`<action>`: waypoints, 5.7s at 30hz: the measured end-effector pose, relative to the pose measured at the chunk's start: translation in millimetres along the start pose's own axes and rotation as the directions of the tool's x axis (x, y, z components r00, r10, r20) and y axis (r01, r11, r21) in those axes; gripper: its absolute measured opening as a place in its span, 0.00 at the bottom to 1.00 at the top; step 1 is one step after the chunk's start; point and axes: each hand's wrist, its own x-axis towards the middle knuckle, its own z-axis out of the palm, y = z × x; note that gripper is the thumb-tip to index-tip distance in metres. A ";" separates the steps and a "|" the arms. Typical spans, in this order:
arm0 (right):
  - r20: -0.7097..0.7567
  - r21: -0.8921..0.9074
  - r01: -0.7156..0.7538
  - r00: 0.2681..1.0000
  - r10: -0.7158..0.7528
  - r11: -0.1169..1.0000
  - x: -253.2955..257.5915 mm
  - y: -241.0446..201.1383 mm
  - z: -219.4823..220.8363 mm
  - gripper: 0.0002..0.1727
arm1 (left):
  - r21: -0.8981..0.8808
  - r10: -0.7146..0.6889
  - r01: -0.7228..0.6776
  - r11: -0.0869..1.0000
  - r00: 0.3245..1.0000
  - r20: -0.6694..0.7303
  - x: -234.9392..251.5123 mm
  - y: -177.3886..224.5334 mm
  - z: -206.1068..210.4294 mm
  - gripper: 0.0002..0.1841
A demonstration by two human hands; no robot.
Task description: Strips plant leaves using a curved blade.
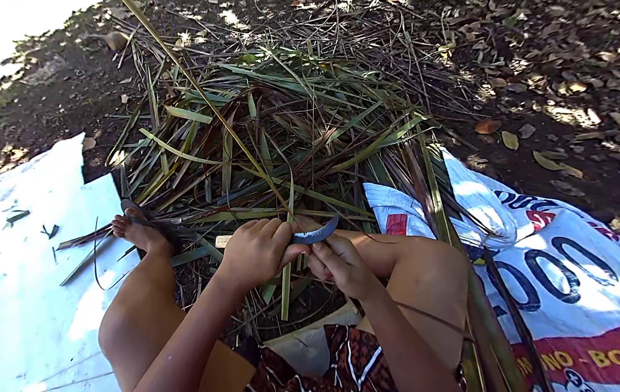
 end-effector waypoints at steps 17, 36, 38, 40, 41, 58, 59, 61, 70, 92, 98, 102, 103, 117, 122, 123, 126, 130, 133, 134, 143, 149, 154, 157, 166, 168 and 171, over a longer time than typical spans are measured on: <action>0.060 -0.285 -0.133 0.986 0.156 0.949 -17.6 3.2 -2.9 0.12 | -0.773 -0.527 0.607 0.183 0.725 0.445 -1.0 -23.5 -27.3 0.09; 0.054 -0.040 -0.004 0.999 0.006 0.999 -13.5 4.2 4.7 0.11 | -0.824 -0.135 0.521 0.225 0.854 0.503 -8.6 0.6 -25.7 0.11; 0.054 0.017 -0.017 0.998 0.016 1.000 -12.8 0.5 8.8 0.10 | -0.842 -0.150 0.509 0.179 0.860 0.488 -8.3 0.4 -27.6 0.08; 0.038 0.063 -0.043 0.998 0.041 0.997 -13.6 -2.2 12.6 0.10 | -0.843 -0.172 0.506 0.181 0.861 0.480 -7.8 0.4 -29.7 0.07; 0.022 0.077 -0.057 0.998 0.055 0.995 -13.8 -3.5 14.6 0.10 | -0.837 -0.190 0.510 0.200 0.858 0.477 -7.4 0.9 -30.9 0.07; -0.196 -0.682 -0.018 0.967 -0.160 0.731 -12.4 -15.1 36.1 0.16 | -0.668 -0.478 0.506 0.545 0.843 0.249 -7.0 -17.9 -35.6 0.08; -0.192 -0.688 -0.017 0.968 -0.159 0.726 -15.3 -16.1 37.0 0.17 | -0.671 -0.528 0.536 0.513 0.813 0.246 -7.6 -25.5 -40.5 0.07; -0.180 -0.687 -0.002 0.969 -0.167 0.727 -18.3 -14.4 38.5 0.17 | -0.711 -0.563 0.559 0.426 0.779 0.274 -8.7 -29.3 -44.2 0.05; -0.131 -0.443 0.040 0.985 -0.109 0.895 -13.9 -7.0 19.4 0.13 | -0.791 -0.228 0.440 0.424 0.898 0.377 1.4 -6.8 -24.7 0.09; -0.045 -0.639 0.050 0.994 -0.102 0.768 -19.2 3.8 -2.8 0.23 | -0.710 -0.194 0.704 0.020 0.699 0.688 11.3 -15.1 -22.8 0.08; -0.038 -0.792 0.138 0.961 -0.274 0.595 -21.4 4.4 5.1 0.20 | -0.750 -0.175 0.659 0.055 0.746 0.643 9.1 -7.1 -21.5 0.04; -0.043 -0.815 0.143 0.951 -0.306 0.561 -21.2 -3.0 14.5 0.20 | -0.794 -0.250 0.605 0.066 0.780 0.573 6.7 -4.2 -26.4 0.03; -0.055 -0.779 0.134 0.958 -0.280 0.612 -21.5 -7.2 15.7 0.20 | -0.813 -0.273 0.581 0.048 0.790 0.549 6.4 -2.0 -26.8 0.03; 0.123 -0.151 -0.295 0.941 0.314 0.943 -24.6 -25.8 4.7 0.16 | -0.794 -0.498 0.580 0.184 0.751 0.433 5.4 -17.4 -38.0 0.05; -0.030 -0.027 -0.213 0.977 0.212 0.977 -19.6 -13.0 11.9 0.12 | -0.730 -0.213 0.594 0.339 0.804 0.556 2.5 1.4 -22.7 0.12; -0.058 -0.056 -0.206 0.978 0.203 0.977 -19.8 -12.7 10.6 0.11 | -0.738 -0.152 0.574 0.356 0.815 0.560 3.3 3.5 -20.4 0.14; -0.065 -0.107 -0.170 0.984 0.164 0.980 -24.0 -14.6 8.7 0.11 | -0.786 -0.207 0.515 0.342 0.857 0.472 5.4 0.8 -23.0 0.10; 0.030 -0.036 -0.188 0.982 0.189 0.982 -28.6 -16.8 9.7 0.11 | -0.834 -0.418 0.490 0.253 0.833 0.362 5.6 -23.0 -43.6 0.08; 0.130 0.070 -0.196 0.974 0.186 0.978 -27.7 -14.1 5.8 0.10 | -0.871 -0.398 0.455 0.184 0.845 0.357 3.0 -26.7 -45.8 0.07; 0.161 0.103 -0.205 0.969 0.187 0.973 -28.3 -13.7 3.1 0.10 | -0.881 -0.367 0.450 0.146 0.851 0.375 2.6 -26.8 -44.2 0.06; 0.283 0.174 -0.248 0.940 0.193 0.953 -23.6 -11.2 -13.9 0.11 | -0.819 -0.139 0.574 0.011 0.812 0.568 4.2 -24.7 -41.8 0.08; 0.268 0.154 -0.257 0.940 0.210 0.954 -19.5 -13.5 -9.2 0.11 | -0.855 -0.212 0.519 0.018 0.837 0.504 -0.8 -39.2 -47.6 0.07; 0.294 0.115 -0.259 0.931 0.216 0.959 -22.7 -18.0 -13.3 0.11 | -0.884 -0.408 0.451 0.120 0.835 0.370 -3.5 -47.6 -67.7 0.08; 0.381 0.050 -0.317 0.882 0.275 0.947 -34.6 -25.0 -18.5 0.10 | -0.871 -0.684 0.411 0.270 0.718 0.126 -9.4 -71.5 -96.7 0.13; 0.293 -0.210 -0.360 0.864 0.409 0.909 -36.6 -25.3 -27.4 0.14 | -0.903 -0.546 0.419 0.100 0.782 0.302 -22.0 -51.4 -79.7 0.06; 0.198 -0.306 -0.203 0.942 0.271 0.930 -40.2 -25.4 -20.8 0.15 | -0.898 -0.447 0.440 0.030 0.809 0.381 -19.9 -41.5 -73.8 0.05; 0.144 -0.498 -0.011 0.985 0.095 0.867 -51.1 -35.2 -18.1 0.16 | -0.927 -0.371 0.374 0.008 0.862 0.345 -15.7 -33.0 -74.4 0.08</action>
